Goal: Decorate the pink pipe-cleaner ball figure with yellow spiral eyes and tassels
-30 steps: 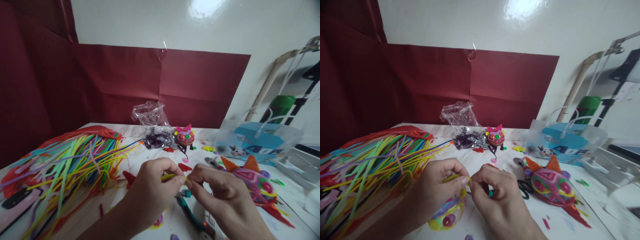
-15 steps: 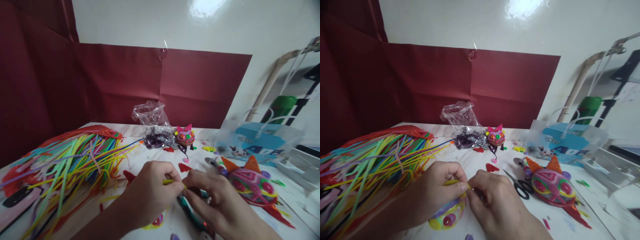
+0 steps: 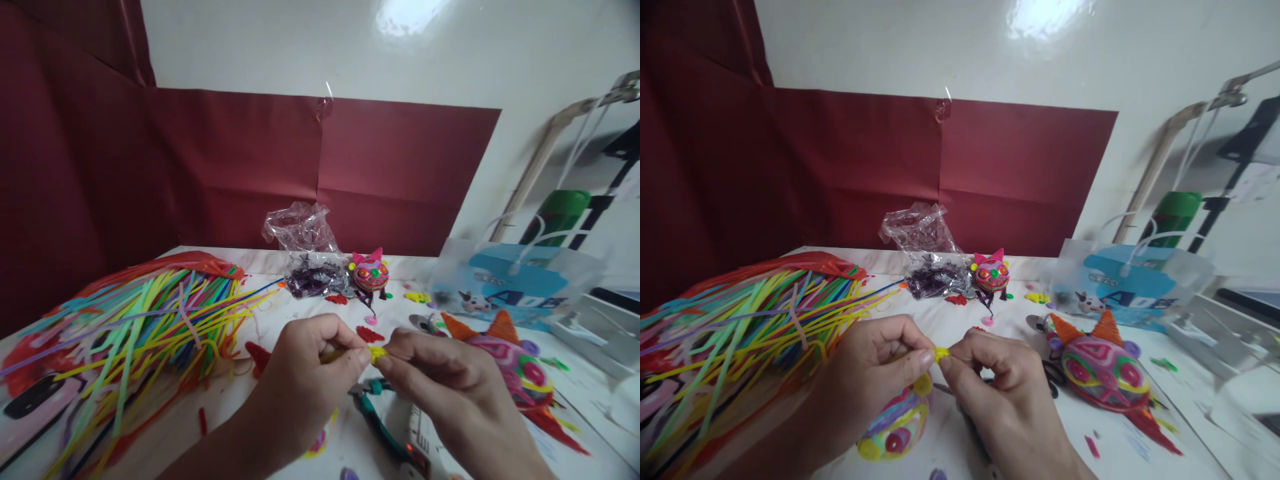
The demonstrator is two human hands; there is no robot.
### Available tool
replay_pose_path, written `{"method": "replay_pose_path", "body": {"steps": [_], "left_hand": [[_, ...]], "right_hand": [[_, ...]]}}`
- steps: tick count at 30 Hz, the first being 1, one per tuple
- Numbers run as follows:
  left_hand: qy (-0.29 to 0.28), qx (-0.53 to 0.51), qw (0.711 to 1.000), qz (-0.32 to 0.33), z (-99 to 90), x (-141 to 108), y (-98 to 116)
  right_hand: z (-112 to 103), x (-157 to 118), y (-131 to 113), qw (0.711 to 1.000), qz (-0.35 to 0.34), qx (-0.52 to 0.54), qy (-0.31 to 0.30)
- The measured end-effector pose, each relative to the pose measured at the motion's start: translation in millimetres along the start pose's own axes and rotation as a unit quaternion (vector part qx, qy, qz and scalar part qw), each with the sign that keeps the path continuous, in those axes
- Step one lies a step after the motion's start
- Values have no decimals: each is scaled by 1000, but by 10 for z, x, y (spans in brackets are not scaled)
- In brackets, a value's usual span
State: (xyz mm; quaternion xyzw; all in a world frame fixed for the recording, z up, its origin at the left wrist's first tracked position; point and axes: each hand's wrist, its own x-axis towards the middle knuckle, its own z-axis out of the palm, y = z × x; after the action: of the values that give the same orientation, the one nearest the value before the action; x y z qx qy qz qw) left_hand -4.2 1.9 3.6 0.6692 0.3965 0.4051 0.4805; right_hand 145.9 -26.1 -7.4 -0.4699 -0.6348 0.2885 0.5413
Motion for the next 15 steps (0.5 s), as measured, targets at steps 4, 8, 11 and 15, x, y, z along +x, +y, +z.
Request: {"method": "replay_pose_path", "body": {"steps": [4, 8, 11, 15], "left_hand": [[37, -15, 999, 9, 50, 3, -19], [36, -44, 998, 3, 78, -4, -20], [39, -76, 996, -11, 107, -11, -16], [66, -103, 992, 10, 151, 1, -42]], "right_hand": [[40, -7, 35, 1000, -16, -2, 21], [67, -26, 55, 998, -13, 22, 65], [98, -51, 61, 997, -42, 30, 51], [177, -79, 59, 991, -18, 92, 101]]}}
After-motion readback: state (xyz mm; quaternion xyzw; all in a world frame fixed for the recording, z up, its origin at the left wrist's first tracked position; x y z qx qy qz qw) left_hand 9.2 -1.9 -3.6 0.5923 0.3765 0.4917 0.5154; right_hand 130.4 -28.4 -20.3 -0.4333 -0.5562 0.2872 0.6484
